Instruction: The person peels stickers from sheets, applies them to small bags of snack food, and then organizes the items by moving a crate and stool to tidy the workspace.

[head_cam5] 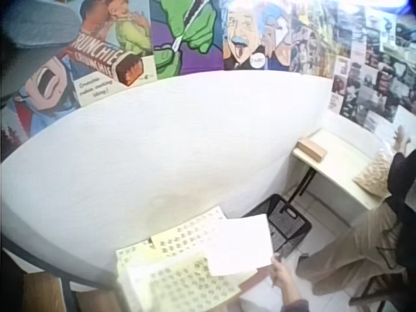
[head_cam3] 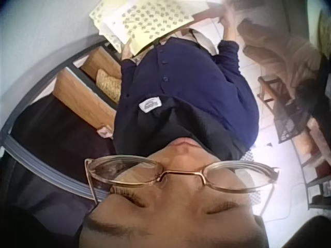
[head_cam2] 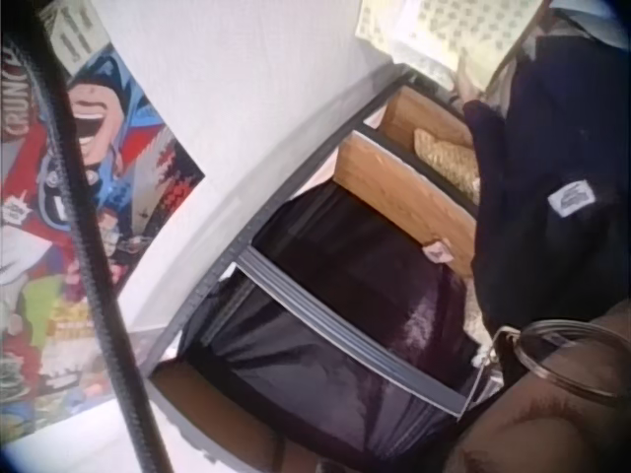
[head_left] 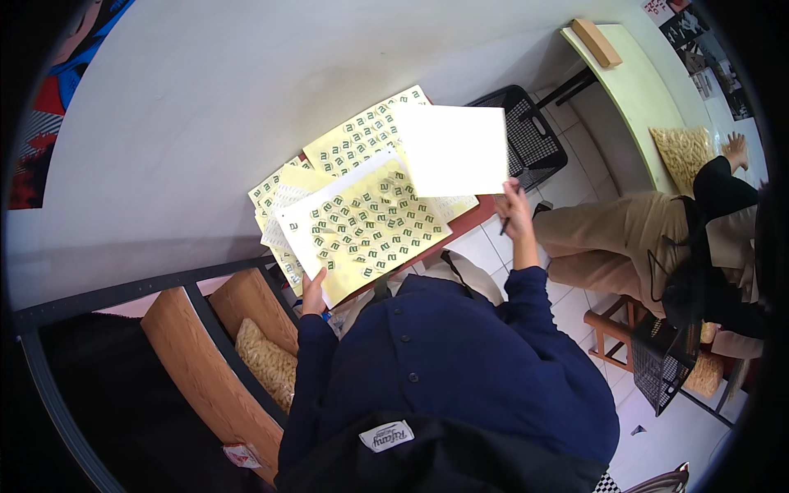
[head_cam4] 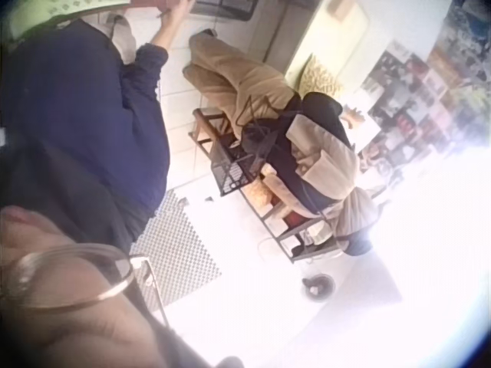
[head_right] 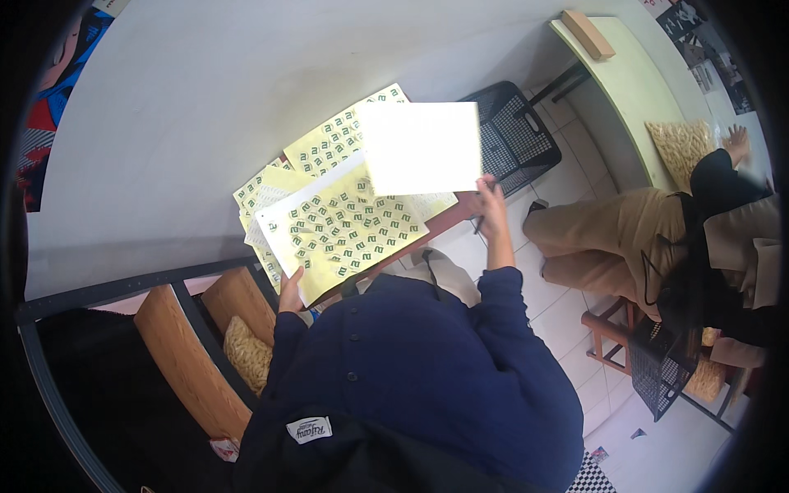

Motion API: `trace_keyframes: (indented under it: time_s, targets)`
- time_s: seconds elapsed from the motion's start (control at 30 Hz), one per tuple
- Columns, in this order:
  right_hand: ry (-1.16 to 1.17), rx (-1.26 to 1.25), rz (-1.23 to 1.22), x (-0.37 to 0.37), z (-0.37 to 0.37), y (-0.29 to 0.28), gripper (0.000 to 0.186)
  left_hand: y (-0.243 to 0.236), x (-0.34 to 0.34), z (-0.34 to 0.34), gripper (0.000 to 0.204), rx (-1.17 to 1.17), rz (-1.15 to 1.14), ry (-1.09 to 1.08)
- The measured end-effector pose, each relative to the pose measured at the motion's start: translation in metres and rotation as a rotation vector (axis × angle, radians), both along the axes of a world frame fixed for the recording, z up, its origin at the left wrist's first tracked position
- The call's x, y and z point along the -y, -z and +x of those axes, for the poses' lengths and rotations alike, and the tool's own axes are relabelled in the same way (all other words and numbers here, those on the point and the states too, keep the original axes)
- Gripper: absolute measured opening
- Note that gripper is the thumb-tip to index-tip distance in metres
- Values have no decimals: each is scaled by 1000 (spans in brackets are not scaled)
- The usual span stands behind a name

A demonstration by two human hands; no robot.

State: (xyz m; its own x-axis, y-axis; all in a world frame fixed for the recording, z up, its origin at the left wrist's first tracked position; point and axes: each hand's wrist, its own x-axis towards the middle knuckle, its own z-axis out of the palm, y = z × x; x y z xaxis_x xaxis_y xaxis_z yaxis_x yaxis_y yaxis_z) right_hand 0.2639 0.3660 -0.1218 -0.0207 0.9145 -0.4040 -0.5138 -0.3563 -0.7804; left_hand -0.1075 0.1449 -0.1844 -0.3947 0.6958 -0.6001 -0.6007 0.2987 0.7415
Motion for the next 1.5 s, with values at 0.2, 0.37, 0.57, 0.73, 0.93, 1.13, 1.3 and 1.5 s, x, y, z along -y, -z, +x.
trace_keyframes:
  time_s: [0.2,0.37,0.57,0.73,0.93,1.13,1.3,1.5]
  targets:
    - [-413,274,-72,24,-58,34,15,10,-5,-12,39,-16,-54,22]
    - [-483,749,164,42,-84,71,24,7,-4,-14,40,-28,-93,26]
    - [-239,1613,329,23,-52,50,37,14,3,-17,40,-78,-121,13]
    - [-454,1697,111,20,-36,37,44,2,12,-22,40,-100,-167,-6]
    - [-483,1626,-44,17,-46,34,41,15,24,-36,35,-325,-127,0]
    - [-404,1571,-76,18,-49,42,43,18,23,-39,34,-496,-167,-34]
    - [-333,1284,-63,12,-41,73,44,23,24,-39,32,-561,-156,-29]
    - [-149,1112,88,4,-50,69,37,28,25,-42,32,-534,-165,-40]
